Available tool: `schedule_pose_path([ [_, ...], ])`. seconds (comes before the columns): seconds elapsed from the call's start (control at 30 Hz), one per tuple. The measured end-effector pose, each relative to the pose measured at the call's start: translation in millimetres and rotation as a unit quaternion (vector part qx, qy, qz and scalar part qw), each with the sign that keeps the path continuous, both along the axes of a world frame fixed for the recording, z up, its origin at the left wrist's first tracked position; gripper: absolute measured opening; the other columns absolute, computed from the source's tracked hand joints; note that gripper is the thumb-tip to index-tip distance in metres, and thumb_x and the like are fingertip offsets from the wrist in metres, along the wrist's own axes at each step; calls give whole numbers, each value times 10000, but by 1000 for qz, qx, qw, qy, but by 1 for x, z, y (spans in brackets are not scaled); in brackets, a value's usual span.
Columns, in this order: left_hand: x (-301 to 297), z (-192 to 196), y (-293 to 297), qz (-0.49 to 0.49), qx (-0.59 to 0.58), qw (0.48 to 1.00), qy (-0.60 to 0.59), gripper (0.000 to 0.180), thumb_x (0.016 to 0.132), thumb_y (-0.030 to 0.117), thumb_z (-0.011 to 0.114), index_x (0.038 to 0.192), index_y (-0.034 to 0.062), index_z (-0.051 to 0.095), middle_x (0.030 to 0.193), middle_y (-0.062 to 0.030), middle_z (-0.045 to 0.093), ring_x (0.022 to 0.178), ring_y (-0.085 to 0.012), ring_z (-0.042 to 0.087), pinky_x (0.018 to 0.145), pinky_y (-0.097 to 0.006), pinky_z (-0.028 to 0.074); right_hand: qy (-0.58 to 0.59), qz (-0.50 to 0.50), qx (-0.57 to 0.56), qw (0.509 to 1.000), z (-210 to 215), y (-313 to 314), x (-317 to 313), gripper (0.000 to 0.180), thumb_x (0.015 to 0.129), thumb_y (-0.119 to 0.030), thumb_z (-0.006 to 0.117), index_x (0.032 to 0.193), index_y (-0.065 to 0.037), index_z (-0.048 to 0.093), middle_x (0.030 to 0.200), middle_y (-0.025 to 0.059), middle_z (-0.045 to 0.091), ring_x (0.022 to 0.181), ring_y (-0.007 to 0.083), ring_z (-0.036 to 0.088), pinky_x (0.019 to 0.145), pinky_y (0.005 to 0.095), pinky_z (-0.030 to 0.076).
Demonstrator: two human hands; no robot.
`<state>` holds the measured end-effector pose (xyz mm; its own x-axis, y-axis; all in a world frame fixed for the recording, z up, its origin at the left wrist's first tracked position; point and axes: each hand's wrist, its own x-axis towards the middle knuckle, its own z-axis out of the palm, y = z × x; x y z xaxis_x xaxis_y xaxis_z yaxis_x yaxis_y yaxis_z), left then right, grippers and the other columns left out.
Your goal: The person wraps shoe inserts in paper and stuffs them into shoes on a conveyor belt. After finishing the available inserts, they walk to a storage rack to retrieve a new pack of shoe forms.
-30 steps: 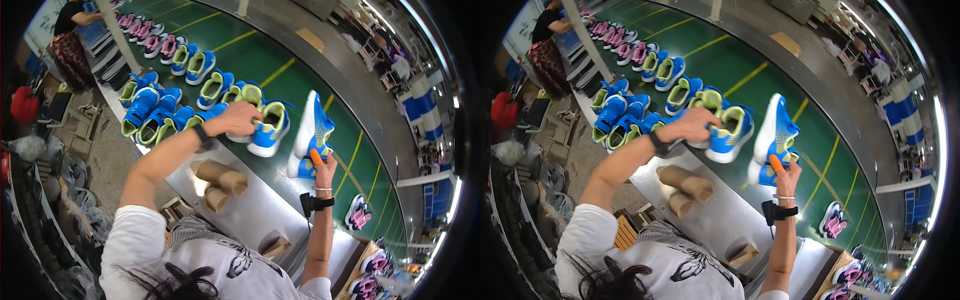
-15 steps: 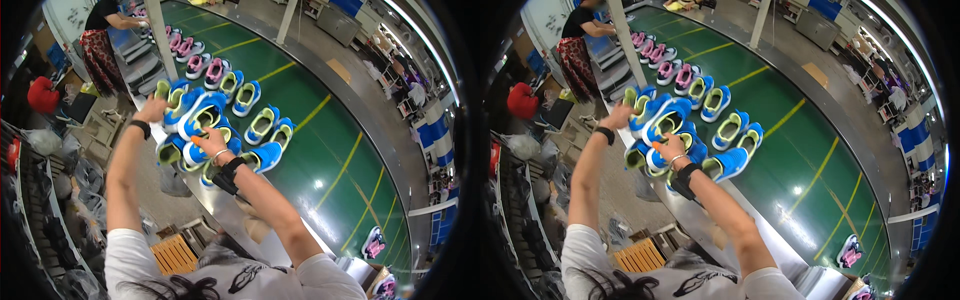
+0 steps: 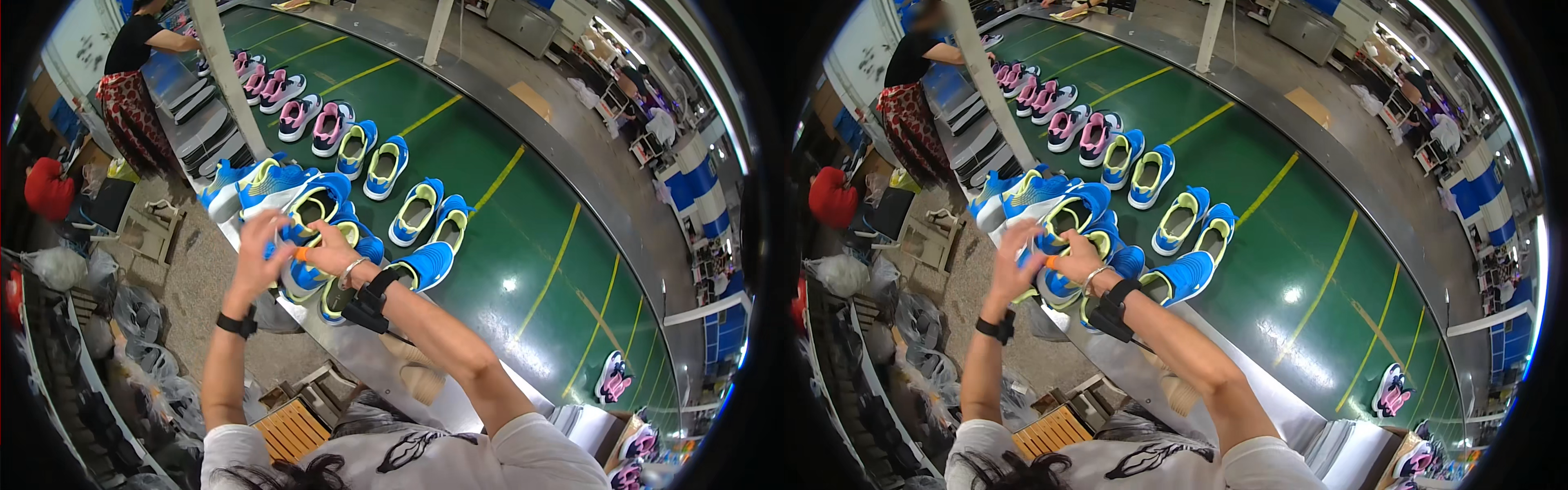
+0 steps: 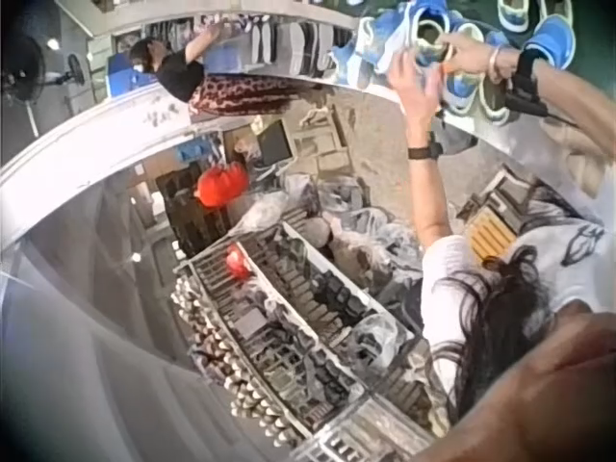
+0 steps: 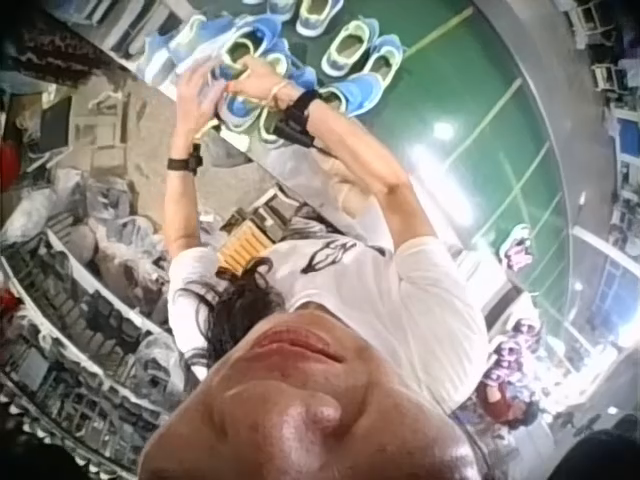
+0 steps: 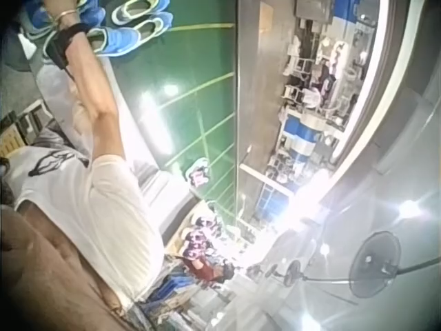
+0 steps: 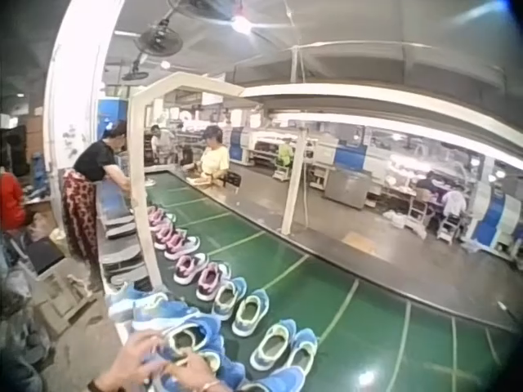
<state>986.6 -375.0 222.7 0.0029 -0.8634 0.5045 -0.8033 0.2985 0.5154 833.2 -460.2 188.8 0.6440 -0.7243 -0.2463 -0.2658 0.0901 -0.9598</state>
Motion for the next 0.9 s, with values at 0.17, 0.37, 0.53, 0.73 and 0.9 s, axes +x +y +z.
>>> schedule_pose_path([
  [0.17, -8, -21, -3, -8, 56, 994, 97, 535, 817, 237, 649, 1289, 74, 456, 1257, -162, 502, 1196, -344, 464, 997, -396, 372, -61, 22, -47, 997, 7, 13, -21, 589, 770, -52, 663, 1285, 4, 382, 900, 88, 589, 768, 130, 570, 610, 267, 460],
  [0.37, 1, -30, -1, 18, 51, 998, 36, 595, 746, 35, 611, 1314, 87, 443, 1319, -188, 448, 1208, -380, 450, 991, -400, 383, 204, 42, -391, 897, 44, 54, -116, 179, 764, -115, 626, 874, -1, 543, 816, 162, 594, 719, 358, 616, 618, 448, 492],
  [0.53, -18, -4, -30, -55, 85, 992, -71, 657, 719, -44, 575, 1337, 114, 419, 1327, -189, 433, 1206, -381, 437, 1006, -430, 363, 372, 92, -388, 838, -15, 63, -144, 202, 732, -118, 655, 886, -5, 590, 837, 158, 601, 726, 348, 636, 588, 422, 513],
  [0.73, -21, -10, -45, -14, 101, 982, -159, 710, 681, -80, 600, 1328, 143, 410, 1310, -174, 426, 1182, -371, 457, 960, -402, 412, 366, 153, -480, 783, -76, 40, -145, 144, 770, -127, 564, 734, -103, 702, 763, 139, 651, 733, 277, 670, 574, 366, 529],
  [0.9, -31, 0, -66, -45, 94, 952, -289, 474, 678, 10, 656, 1133, 100, 559, 1127, -137, 498, 1048, -331, 524, 832, -409, 458, 326, 131, -442, 825, -41, 45, -147, 114, 744, -65, 567, 749, -40, 678, 767, 164, 645, 756, 320, 665, 626, 386, 537],
])
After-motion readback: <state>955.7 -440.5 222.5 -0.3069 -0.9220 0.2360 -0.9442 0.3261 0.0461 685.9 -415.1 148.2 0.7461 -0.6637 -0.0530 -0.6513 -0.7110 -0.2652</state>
